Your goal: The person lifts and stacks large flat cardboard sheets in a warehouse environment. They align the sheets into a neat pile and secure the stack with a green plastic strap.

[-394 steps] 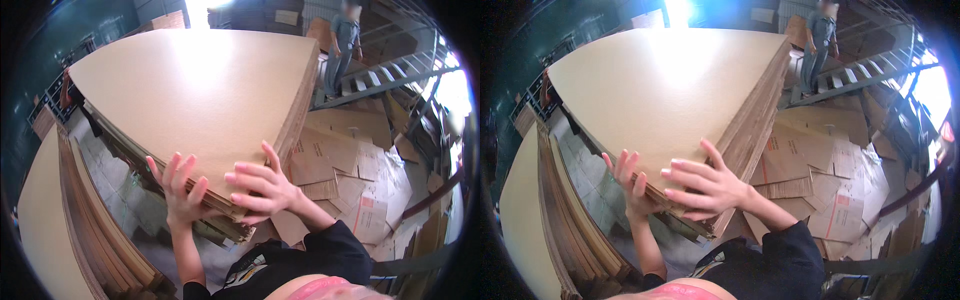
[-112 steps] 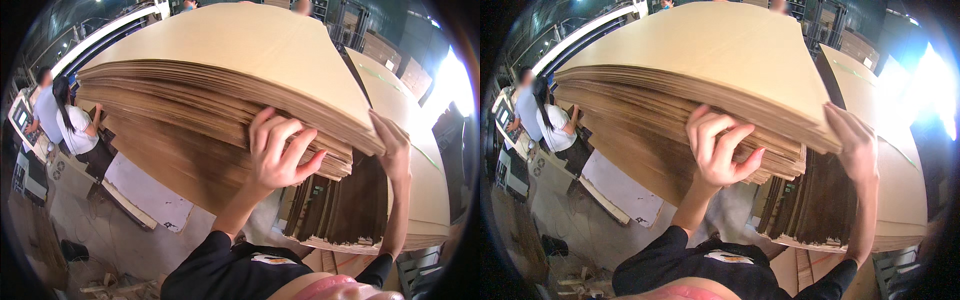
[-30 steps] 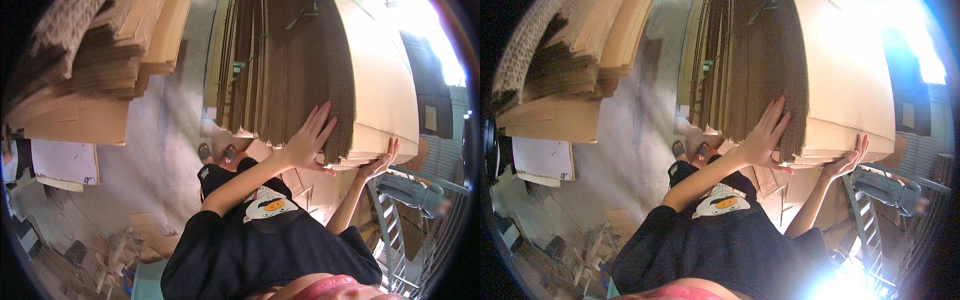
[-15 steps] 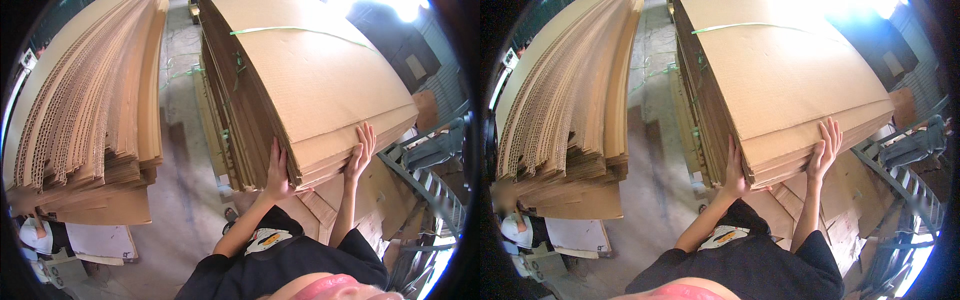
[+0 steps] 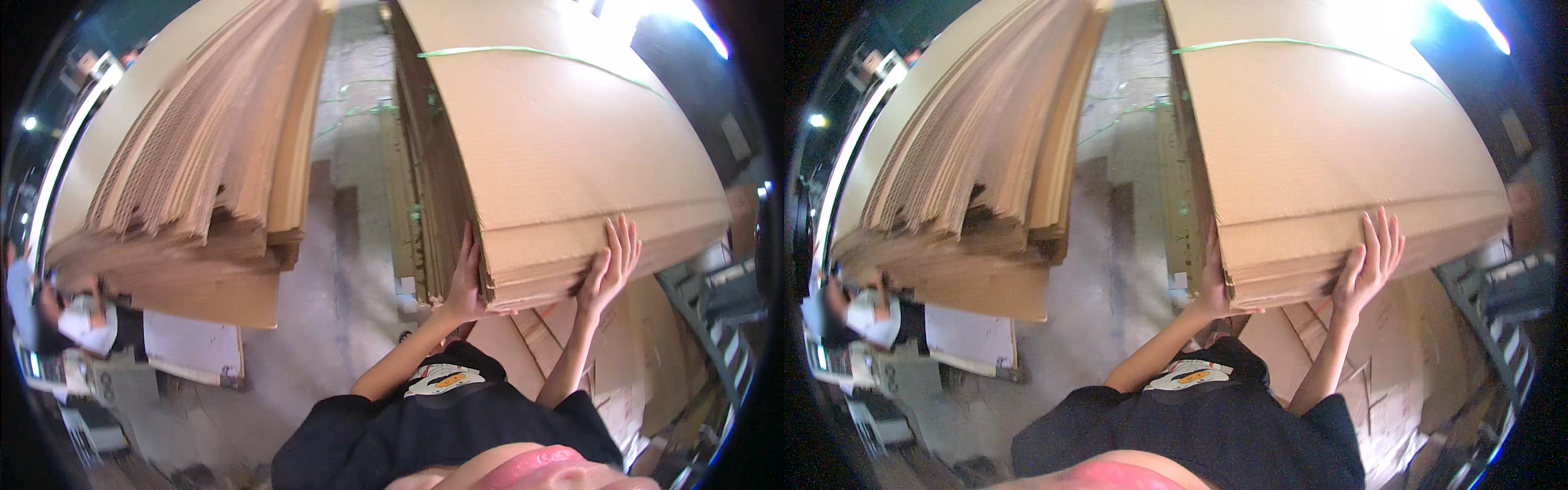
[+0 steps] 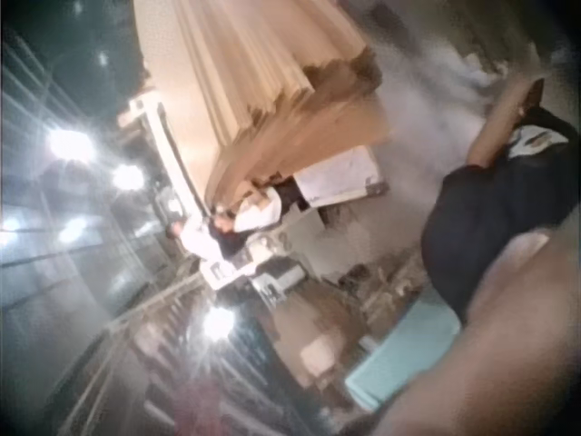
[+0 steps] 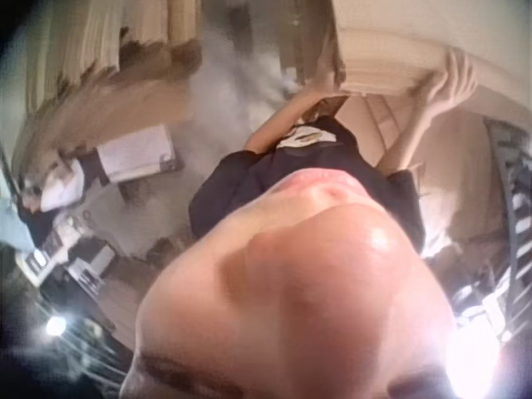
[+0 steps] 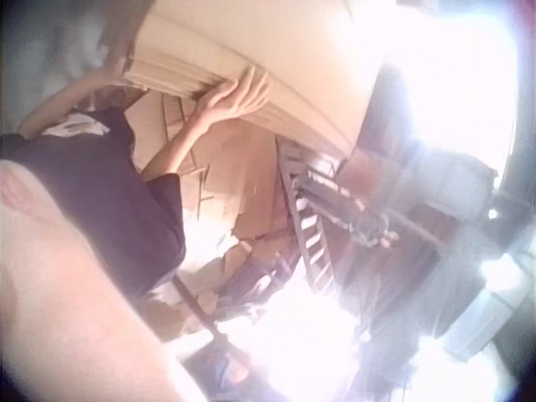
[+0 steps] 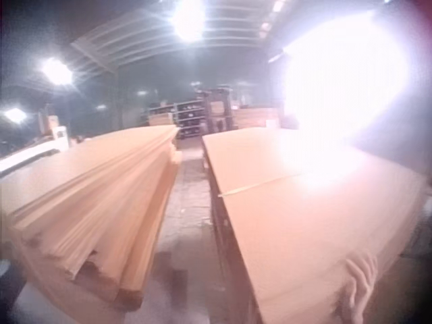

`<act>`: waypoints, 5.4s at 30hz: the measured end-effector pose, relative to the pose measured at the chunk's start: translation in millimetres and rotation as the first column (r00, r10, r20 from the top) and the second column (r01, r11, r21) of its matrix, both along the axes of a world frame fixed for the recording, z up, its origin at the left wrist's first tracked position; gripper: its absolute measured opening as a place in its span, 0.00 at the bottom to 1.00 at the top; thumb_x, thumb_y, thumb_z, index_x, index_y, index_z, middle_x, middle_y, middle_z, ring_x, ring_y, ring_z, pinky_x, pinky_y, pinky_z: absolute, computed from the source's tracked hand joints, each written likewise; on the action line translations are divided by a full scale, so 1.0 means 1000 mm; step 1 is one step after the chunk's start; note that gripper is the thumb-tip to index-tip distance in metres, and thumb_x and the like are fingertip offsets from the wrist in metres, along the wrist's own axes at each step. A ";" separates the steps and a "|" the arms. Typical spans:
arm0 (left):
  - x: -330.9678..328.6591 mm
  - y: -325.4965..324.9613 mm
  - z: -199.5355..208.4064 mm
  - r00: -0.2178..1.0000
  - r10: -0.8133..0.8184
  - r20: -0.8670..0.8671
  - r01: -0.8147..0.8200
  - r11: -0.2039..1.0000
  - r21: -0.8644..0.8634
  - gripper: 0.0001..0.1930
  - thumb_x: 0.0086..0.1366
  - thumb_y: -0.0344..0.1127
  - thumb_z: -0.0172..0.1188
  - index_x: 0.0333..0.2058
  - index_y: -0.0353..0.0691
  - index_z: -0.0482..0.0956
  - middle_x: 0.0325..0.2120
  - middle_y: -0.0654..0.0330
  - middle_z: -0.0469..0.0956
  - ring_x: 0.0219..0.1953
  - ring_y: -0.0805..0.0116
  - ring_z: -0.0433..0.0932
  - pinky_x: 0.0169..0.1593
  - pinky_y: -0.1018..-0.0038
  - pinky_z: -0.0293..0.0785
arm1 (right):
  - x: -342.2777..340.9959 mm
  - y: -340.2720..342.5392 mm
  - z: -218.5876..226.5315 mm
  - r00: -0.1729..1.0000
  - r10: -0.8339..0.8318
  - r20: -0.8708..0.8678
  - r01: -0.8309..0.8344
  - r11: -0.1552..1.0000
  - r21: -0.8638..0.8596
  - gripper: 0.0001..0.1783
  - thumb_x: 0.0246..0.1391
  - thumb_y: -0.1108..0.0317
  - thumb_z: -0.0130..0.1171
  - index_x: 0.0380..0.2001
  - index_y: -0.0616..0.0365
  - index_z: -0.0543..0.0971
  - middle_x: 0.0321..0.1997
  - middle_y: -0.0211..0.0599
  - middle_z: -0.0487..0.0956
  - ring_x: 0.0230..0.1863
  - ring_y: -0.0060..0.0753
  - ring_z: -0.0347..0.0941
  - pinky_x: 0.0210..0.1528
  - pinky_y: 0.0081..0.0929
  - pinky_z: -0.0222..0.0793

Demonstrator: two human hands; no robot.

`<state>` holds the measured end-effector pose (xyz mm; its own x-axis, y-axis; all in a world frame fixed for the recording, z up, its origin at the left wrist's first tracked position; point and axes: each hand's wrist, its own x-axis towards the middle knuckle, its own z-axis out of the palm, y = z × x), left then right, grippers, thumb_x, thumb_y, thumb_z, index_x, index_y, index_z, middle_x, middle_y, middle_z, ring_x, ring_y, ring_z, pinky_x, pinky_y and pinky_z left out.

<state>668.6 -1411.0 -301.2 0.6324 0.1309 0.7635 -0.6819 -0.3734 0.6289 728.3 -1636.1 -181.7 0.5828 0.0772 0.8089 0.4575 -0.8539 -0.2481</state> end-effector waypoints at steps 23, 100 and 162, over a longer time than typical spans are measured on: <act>-0.008 -0.006 0.074 0.990 -0.019 -0.138 -0.004 0.985 -0.171 0.46 0.66 0.62 0.54 0.71 0.37 0.52 0.75 0.40 0.32 0.77 0.45 0.32 0.73 0.49 0.32 | -0.001 0.000 0.030 0.947 0.214 0.238 -0.175 0.969 -0.175 0.22 0.68 0.59 0.47 0.46 0.67 0.81 0.47 0.55 0.83 0.48 0.62 0.79 0.52 0.59 0.75; -0.012 -0.015 0.072 0.959 -0.189 -0.212 0.018 0.786 -0.618 0.62 0.53 0.54 0.69 0.74 0.37 0.35 0.71 0.49 0.51 0.71 0.58 0.54 0.71 0.61 0.52 | -0.011 -0.003 0.008 0.994 0.024 -0.104 -0.021 0.999 0.034 0.24 0.61 0.54 0.51 0.53 0.56 0.80 0.60 0.39 0.78 0.68 0.51 0.65 0.75 0.54 0.40; -0.026 -0.008 0.073 0.983 -0.032 -0.178 -0.003 0.981 -0.192 0.56 0.56 0.49 0.72 0.74 0.41 0.44 0.74 0.38 0.33 0.76 0.44 0.30 0.73 0.50 0.35 | 0.010 -0.038 0.007 0.944 0.326 -0.051 -0.327 0.905 -0.274 0.32 0.70 0.51 0.42 0.61 0.69 0.71 0.63 0.55 0.74 0.64 0.58 0.70 0.61 0.60 0.67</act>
